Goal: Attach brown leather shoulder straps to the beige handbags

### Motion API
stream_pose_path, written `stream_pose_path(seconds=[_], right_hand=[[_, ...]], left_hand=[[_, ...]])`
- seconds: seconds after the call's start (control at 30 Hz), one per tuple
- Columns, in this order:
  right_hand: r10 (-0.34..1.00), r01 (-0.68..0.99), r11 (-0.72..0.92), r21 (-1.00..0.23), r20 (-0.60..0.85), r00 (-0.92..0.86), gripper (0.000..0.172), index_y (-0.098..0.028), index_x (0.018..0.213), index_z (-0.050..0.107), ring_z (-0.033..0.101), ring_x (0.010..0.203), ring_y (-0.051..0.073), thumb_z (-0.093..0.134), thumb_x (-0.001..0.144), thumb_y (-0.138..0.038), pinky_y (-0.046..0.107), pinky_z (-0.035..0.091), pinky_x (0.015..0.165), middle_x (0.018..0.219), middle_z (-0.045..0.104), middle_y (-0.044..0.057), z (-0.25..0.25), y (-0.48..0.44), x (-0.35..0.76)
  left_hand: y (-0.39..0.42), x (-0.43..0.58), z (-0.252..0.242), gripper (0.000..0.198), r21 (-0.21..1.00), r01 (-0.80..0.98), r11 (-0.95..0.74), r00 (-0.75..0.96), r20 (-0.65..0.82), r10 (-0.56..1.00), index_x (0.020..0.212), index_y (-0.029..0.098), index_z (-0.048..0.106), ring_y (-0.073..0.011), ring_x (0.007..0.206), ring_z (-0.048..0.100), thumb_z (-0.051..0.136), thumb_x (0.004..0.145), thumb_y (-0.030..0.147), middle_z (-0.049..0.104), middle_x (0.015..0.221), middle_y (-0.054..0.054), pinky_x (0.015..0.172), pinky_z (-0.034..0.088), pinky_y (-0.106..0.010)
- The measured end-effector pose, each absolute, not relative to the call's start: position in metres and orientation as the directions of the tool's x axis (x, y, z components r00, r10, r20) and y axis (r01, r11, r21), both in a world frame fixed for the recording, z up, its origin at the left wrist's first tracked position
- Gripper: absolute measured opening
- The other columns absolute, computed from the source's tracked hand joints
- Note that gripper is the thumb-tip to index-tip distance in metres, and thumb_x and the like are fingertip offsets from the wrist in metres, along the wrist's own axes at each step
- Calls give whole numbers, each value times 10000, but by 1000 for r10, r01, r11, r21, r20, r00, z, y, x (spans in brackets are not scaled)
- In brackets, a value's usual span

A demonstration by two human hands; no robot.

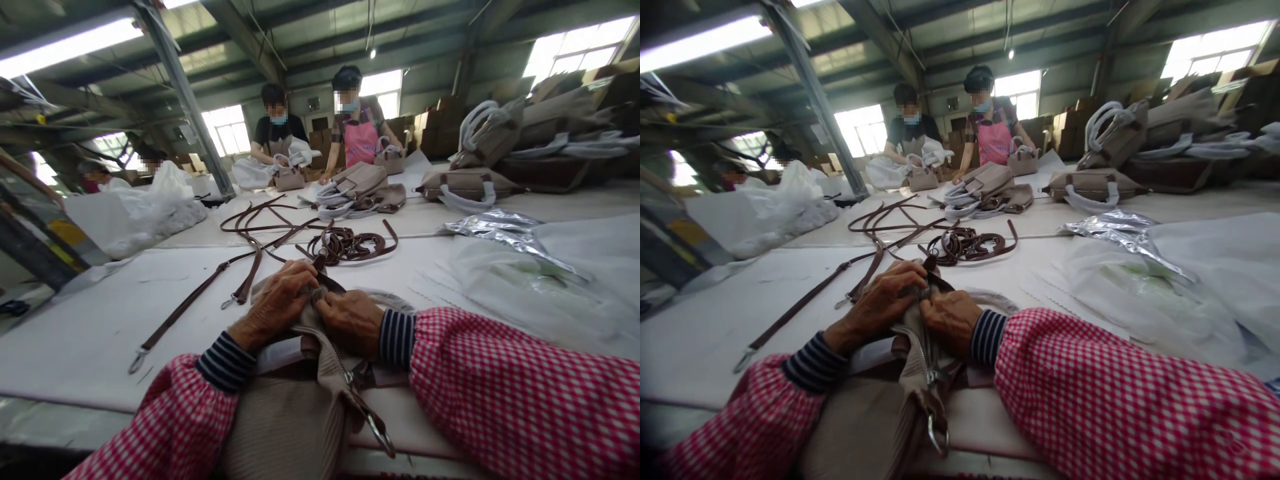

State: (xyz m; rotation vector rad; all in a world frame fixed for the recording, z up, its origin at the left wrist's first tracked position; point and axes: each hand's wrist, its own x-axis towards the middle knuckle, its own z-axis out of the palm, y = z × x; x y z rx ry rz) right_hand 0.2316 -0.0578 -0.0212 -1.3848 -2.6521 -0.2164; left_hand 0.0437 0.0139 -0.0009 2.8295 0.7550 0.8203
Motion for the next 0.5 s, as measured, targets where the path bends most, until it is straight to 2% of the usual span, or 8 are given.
stream_pose_path(seconds=[0.1,0.23,0.33,0.43,0.5], right_hand=[[811,837,539,94,213,-545,227,-118,1091,612,712,780,248,408,1000,-164,324,478,604,984,730,137,-18,-42,234],[826,863,500,75,259,-501,171,-114,1030,625,728,886,251,475,972,-173,320,500,631,1002,746,143,-21,-15,232],[834,885,465,28,320,-448,199,-127,1022,629,729,855,239,481,989,-255,326,492,604,1022,757,130,-28,-2,234],[864,906,419,-54,332,-379,272,-170,984,638,732,841,242,508,971,-408,329,490,612,969,766,85,-26,-12,239],[864,904,420,-78,339,-372,270,-190,1005,633,731,860,240,508,959,-425,327,487,621,974,765,62,-19,-31,244]], left_hand=[[15,46,3,229,306,408,-860,727,461,509,941,194,667,-205,1126,591,529,857,31,672,1129,-49,1030,478,-369],[17,43,3,194,353,405,-844,733,426,530,1010,215,662,-214,1087,614,497,921,165,668,1118,-56,984,502,-358],[29,37,-4,189,331,430,-840,754,380,536,988,247,679,-232,1016,645,506,951,314,688,1066,-50,893,541,-346],[39,33,-10,275,315,472,-823,740,367,564,1063,298,712,-268,1076,669,561,926,483,712,1164,-41,934,556,-366],[40,34,-8,321,272,507,-818,751,327,574,1116,334,727,-280,1095,685,616,892,535,730,1202,-19,954,555,-357]])
